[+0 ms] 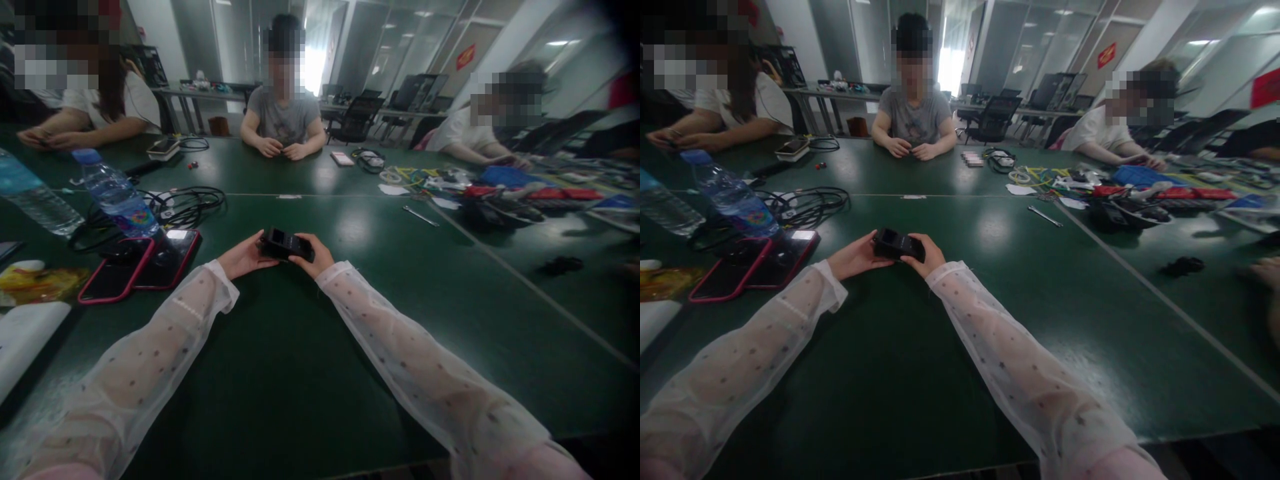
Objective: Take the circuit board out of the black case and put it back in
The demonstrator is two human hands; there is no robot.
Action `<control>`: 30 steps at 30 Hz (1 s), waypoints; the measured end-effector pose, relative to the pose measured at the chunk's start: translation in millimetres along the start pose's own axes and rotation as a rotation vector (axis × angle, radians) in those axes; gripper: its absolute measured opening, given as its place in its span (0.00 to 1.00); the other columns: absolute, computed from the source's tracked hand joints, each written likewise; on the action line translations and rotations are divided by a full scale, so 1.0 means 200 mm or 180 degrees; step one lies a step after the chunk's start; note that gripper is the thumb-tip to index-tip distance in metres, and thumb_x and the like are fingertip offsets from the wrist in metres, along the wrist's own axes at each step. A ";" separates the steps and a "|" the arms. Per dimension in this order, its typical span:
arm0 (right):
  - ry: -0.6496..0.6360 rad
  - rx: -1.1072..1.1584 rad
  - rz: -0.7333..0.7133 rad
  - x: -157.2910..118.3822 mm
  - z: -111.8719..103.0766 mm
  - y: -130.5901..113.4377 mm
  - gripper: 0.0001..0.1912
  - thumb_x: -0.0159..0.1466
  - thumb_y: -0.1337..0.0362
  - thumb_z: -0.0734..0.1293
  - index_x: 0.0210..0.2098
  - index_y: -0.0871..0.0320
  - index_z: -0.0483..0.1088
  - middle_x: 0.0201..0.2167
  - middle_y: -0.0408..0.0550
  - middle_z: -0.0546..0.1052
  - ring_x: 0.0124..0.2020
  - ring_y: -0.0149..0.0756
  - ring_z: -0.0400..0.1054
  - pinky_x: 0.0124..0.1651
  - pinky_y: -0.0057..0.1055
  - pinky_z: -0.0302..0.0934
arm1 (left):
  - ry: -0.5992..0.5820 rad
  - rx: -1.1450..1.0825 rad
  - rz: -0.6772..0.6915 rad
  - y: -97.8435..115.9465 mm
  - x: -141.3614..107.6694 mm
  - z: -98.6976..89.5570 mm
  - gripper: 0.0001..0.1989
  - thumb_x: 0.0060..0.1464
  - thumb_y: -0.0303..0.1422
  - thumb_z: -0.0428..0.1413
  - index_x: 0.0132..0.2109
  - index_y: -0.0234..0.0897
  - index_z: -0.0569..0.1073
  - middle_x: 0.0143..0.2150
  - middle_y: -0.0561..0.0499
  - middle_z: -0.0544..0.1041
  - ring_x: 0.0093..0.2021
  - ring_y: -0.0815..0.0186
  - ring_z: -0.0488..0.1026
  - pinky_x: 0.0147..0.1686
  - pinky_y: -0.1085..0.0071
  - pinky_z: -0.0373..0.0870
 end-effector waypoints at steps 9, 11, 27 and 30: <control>0.0910 0.0001 0.0199 0.11 -0.19 0.07 0.30 0.58 0.46 0.67 0.55 0.54 0.62 0.50 0.53 0.72 0.51 0.46 0.68 0.53 0.44 0.65 | -0.0061 -0.0088 -0.0030 0.00 0.02 -0.03 0.09 0.62 0.36 0.52 0.43 0.34 0.71 0.45 0.42 0.76 0.51 0.56 0.74 0.58 0.54 0.64; 0.1253 -0.0266 0.0202 0.13 -0.26 0.13 0.31 0.58 0.46 0.67 0.55 0.55 0.61 0.50 0.54 0.71 0.50 0.46 0.68 0.53 0.46 0.64 | -0.0089 -0.0052 -0.0038 0.00 0.02 -0.03 0.11 0.63 0.36 0.51 0.47 0.34 0.70 0.47 0.41 0.75 0.52 0.56 0.73 0.58 0.54 0.64; 0.1423 -0.1852 0.1039 0.04 -0.62 0.64 0.31 0.55 0.57 0.68 0.55 0.64 0.61 0.53 0.62 0.68 0.54 0.50 0.64 0.59 0.48 0.58 | -0.0097 0.0096 -0.0152 0.00 0.03 -0.04 0.18 0.65 0.34 0.47 0.58 0.29 0.64 0.53 0.35 0.72 0.53 0.53 0.73 0.58 0.55 0.64; 0.1217 -0.2051 0.1060 0.04 -0.62 0.69 0.30 0.55 0.57 0.68 0.54 0.64 0.62 0.52 0.62 0.69 0.53 0.52 0.64 0.57 0.47 0.59 | -0.0065 0.0126 -0.0146 0.00 0.02 -0.04 0.18 0.64 0.33 0.48 0.58 0.30 0.64 0.53 0.36 0.73 0.53 0.54 0.73 0.58 0.55 0.64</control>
Point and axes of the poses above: each hand's wrist, its own x-axis towards the middle knuckle, its own z-axis out of the palm, y = z × x, the point moved 1 cm from there along x, towards the middle knuckle
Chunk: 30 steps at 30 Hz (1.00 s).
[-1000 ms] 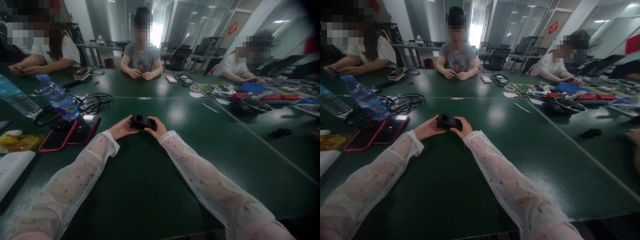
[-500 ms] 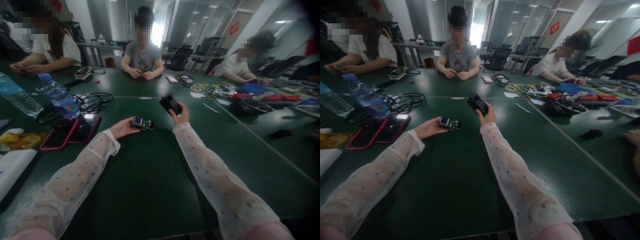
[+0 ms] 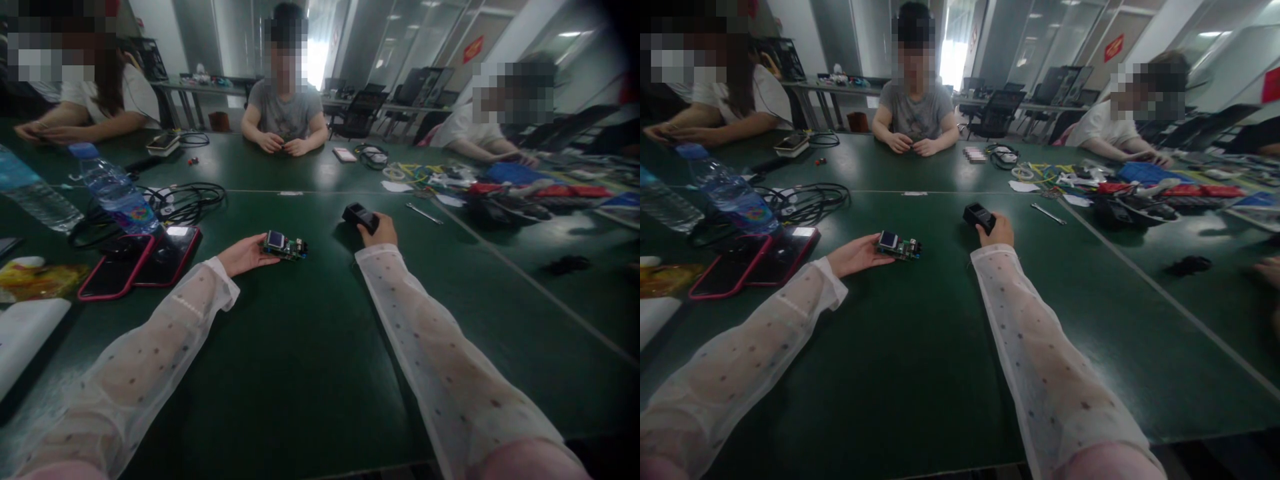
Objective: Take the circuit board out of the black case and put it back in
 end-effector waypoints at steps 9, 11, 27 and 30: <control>-0.0285 -0.0158 0.0021 0.00 0.04 0.03 0.30 0.56 0.54 0.66 0.53 0.65 0.62 0.50 0.65 0.68 0.51 0.53 0.64 0.54 0.48 0.61 | -0.0055 -0.0099 0.0041 0.00 0.00 0.00 0.13 0.64 0.32 0.49 0.53 0.32 0.67 0.49 0.40 0.75 0.53 0.56 0.73 0.59 0.55 0.62; -0.0268 -0.0163 0.0044 -0.01 0.03 0.01 0.29 0.56 0.54 0.66 0.53 0.64 0.62 0.50 0.64 0.68 0.50 0.53 0.64 0.54 0.49 0.60 | -0.0027 -0.0115 0.0014 0.00 -0.01 0.00 0.13 0.64 0.32 0.48 0.53 0.32 0.67 0.49 0.39 0.75 0.53 0.56 0.73 0.60 0.55 0.62; -0.0416 -0.0323 0.0013 -0.01 0.02 0.00 0.28 0.58 0.54 0.64 0.53 0.64 0.59 0.51 0.65 0.66 0.52 0.53 0.62 0.54 0.49 0.59 | 0.0116 -0.0107 0.0000 0.00 -0.01 0.03 0.13 0.64 0.32 0.48 0.52 0.32 0.67 0.50 0.38 0.74 0.53 0.56 0.73 0.59 0.55 0.63; -0.0436 -0.0353 0.0054 -0.01 0.02 0.00 0.29 0.59 0.54 0.64 0.54 0.64 0.59 0.50 0.65 0.65 0.52 0.53 0.62 0.53 0.49 0.60 | 0.0087 -0.0091 0.0009 0.00 -0.01 0.02 0.13 0.64 0.32 0.48 0.54 0.33 0.67 0.51 0.39 0.74 0.53 0.56 0.73 0.59 0.55 0.62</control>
Point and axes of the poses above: each hand's wrist, its own x-axis towards the middle knuckle, its own z-axis out of the palm, y = z × x, the point moved 1 cm from there along x, towards the middle knuckle
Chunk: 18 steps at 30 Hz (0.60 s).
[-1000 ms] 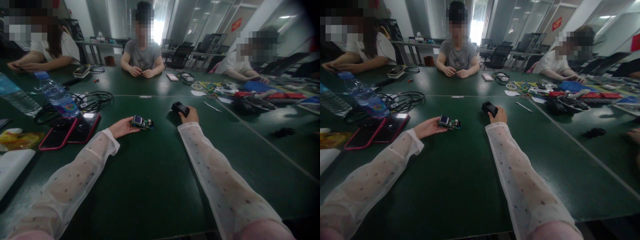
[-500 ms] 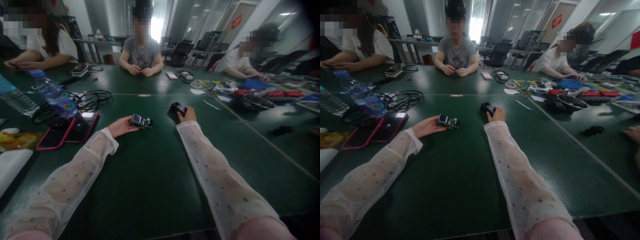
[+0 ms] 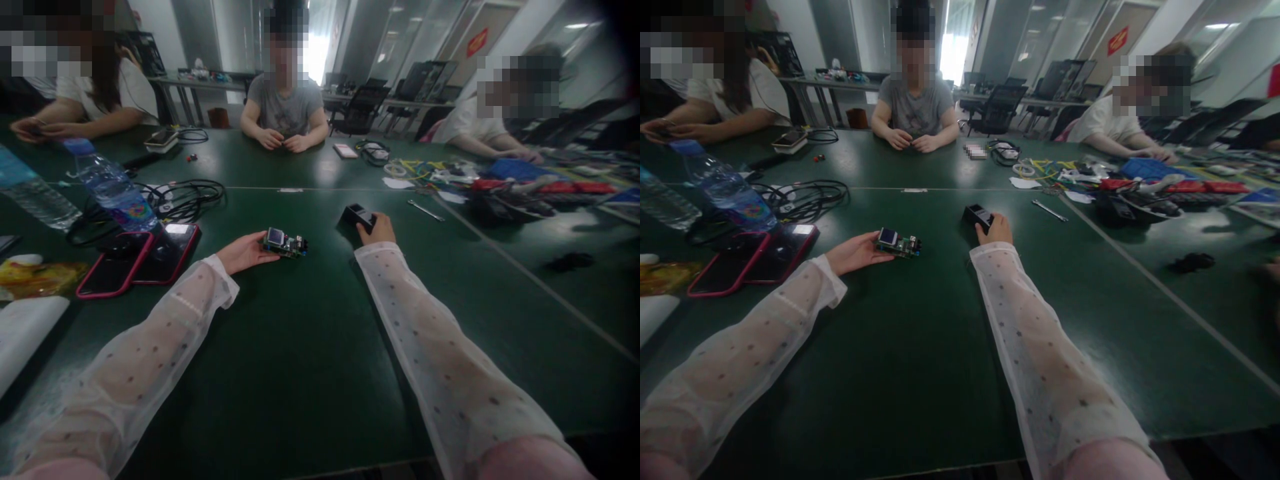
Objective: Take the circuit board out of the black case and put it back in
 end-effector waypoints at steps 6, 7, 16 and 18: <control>0.0066 0.0048 -0.0005 0.00 0.00 0.00 0.29 0.57 0.53 0.64 0.53 0.64 0.60 0.50 0.65 0.66 0.51 0.54 0.63 0.52 0.50 0.60 | -0.0084 0.0059 0.0016 0.00 0.00 -0.01 0.15 0.64 0.32 0.48 0.55 0.33 0.65 0.52 0.39 0.73 0.55 0.56 0.72 0.60 0.56 0.62; 0.0073 0.0040 -0.0008 0.00 0.00 -0.01 0.29 0.57 0.53 0.64 0.53 0.64 0.60 0.50 0.65 0.66 0.51 0.54 0.63 0.53 0.50 0.60 | -0.0095 0.0065 0.0015 0.00 0.00 -0.01 0.15 0.64 0.33 0.48 0.56 0.33 0.65 0.52 0.39 0.73 0.55 0.56 0.72 0.60 0.56 0.62; 0.0073 0.0143 0.0023 -0.01 -0.02 -0.02 0.28 0.56 0.55 0.65 0.52 0.63 0.60 0.50 0.64 0.66 0.51 0.53 0.63 0.53 0.50 0.60 | -0.0113 0.0094 -0.0038 0.00 0.01 -0.02 0.19 0.64 0.34 0.49 0.59 0.32 0.63 0.53 0.37 0.73 0.54 0.55 0.72 0.59 0.56 0.63; 0.0062 0.0161 0.0030 -0.01 -0.01 -0.02 0.28 0.56 0.55 0.65 0.51 0.64 0.60 0.50 0.65 0.66 0.52 0.54 0.62 0.54 0.51 0.59 | -0.0096 0.0096 -0.0040 0.00 0.01 -0.02 0.19 0.63 0.34 0.49 0.59 0.32 0.64 0.53 0.37 0.73 0.54 0.55 0.72 0.59 0.56 0.63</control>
Point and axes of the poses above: each hand's wrist, its own x-axis towards the middle knuckle, its own z-axis out of the palm, y = z × x, the point moved 1 cm from there along x, towards the middle knuckle
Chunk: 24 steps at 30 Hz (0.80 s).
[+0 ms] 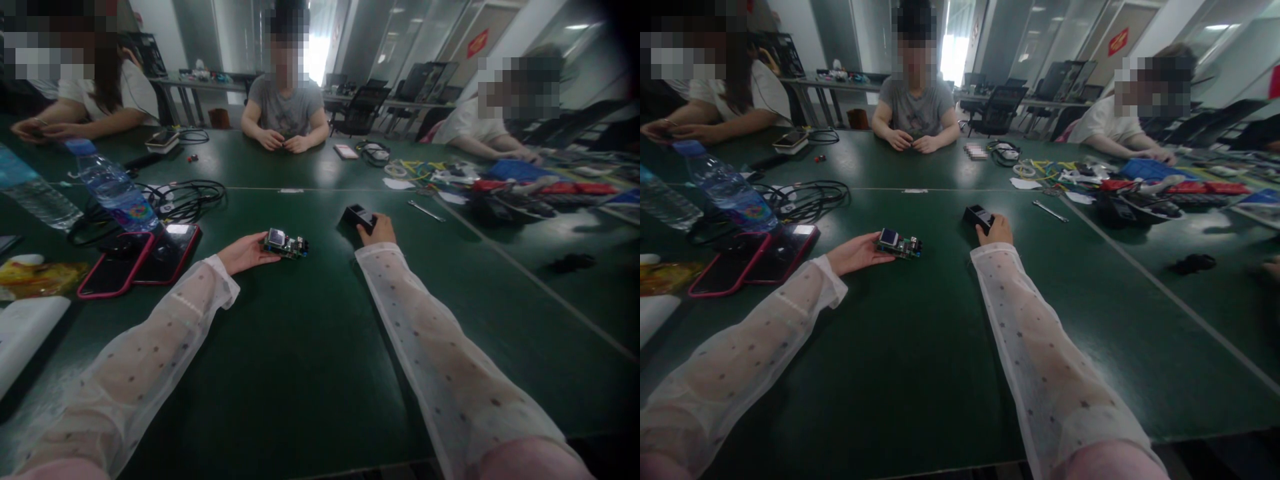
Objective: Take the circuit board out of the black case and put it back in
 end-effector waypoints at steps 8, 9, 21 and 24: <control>0.0206 0.0489 0.0063 0.01 0.01 -0.01 0.28 0.53 0.56 0.67 0.50 0.62 0.62 0.49 0.61 0.69 0.51 0.51 0.64 0.56 0.50 0.59 | 0.0005 -0.0029 0.0015 0.00 0.00 0.00 0.17 0.63 0.33 0.49 0.57 0.31 0.65 0.51 0.37 0.73 0.53 0.55 0.73 0.59 0.56 0.62; 0.0280 0.0637 0.0080 0.00 0.01 -0.03 0.29 0.53 0.54 0.67 0.51 0.62 0.62 0.49 0.60 0.69 0.50 0.50 0.65 0.56 0.49 0.59 | 0.0003 -0.0029 0.0021 0.00 0.00 0.00 0.17 0.63 0.33 0.50 0.57 0.31 0.65 0.51 0.37 0.74 0.53 0.55 0.73 0.59 0.56 0.62; -0.0921 0.2738 -0.0896 -0.24 -0.06 -0.69 0.34 0.53 0.40 0.69 0.51 0.53 0.61 0.48 0.53 0.71 0.51 0.47 0.68 0.54 0.45 0.63 | -0.0005 -0.0042 0.0093 0.00 0.00 0.00 0.15 0.63 0.32 0.49 0.55 0.32 0.66 0.51 0.37 0.75 0.52 0.56 0.73 0.58 0.56 0.64; -0.0951 0.2743 -0.1068 -0.31 -0.08 -0.77 0.31 0.55 0.44 0.70 0.51 0.53 0.62 0.48 0.52 0.71 0.52 0.47 0.67 0.55 0.45 0.63 | 0.0004 -0.0061 0.0122 -0.01 0.00 0.00 0.15 0.63 0.32 0.50 0.55 0.31 0.67 0.48 0.38 0.76 0.51 0.56 0.74 0.58 0.55 0.64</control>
Point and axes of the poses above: each hand's wrist, its own x-axis towards the middle knuckle, its own z-axis out of the palm, y = z × x, the point moved 1 cm from there along x, towards the middle knuckle
